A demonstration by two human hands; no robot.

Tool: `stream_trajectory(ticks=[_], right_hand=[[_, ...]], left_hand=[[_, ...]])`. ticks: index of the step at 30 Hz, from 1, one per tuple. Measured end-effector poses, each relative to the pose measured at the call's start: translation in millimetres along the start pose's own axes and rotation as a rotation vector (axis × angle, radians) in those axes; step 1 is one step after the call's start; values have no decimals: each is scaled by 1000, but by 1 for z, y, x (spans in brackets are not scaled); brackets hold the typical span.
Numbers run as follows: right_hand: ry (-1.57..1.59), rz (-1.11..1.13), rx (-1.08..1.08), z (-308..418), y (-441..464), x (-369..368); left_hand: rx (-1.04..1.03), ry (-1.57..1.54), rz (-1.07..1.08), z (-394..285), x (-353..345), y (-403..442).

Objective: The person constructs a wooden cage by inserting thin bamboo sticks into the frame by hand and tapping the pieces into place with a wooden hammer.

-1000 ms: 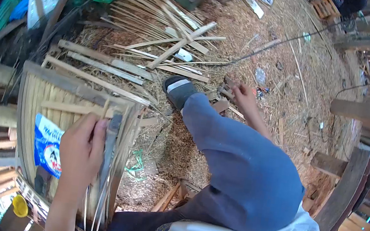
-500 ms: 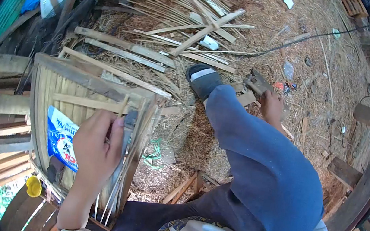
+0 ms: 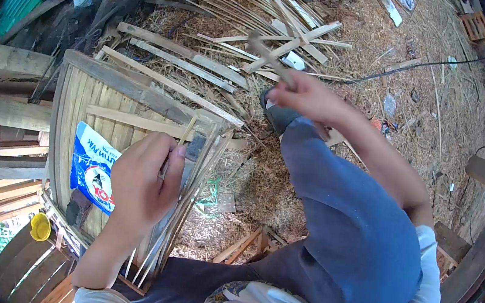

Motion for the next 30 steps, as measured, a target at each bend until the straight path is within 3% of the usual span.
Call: stream_trajectory(ticks=[2,5,9,13,22,30], right_hand=[[118,139,124,0,22,-30],[250,265,46,-16,43,-63],[230,220,14,-21,45,-74],[537,251,57,-12,40,-69],[555,179,164,59,0,-42],[487,177,264,91,-21,-43]], left_hand=[[3,-15,-8,0,0,0],[-3,-28,-19,2,0,0],[-16,-22,-25,4,1,0],[-34,-23,-37,6,0,-2],[62,-188,47,8,10,-4],[253,-478,365,-9,32,-18]])
Point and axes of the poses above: each hand's wrist, its own y-axis towards the middle knuckle, its own x-axis out of the back of the hand, z = x × y, the point moved 1 cm from there along y, towards the middle knuckle, and after that the axes turned 9 degrees about y, right-handed, at the moved point
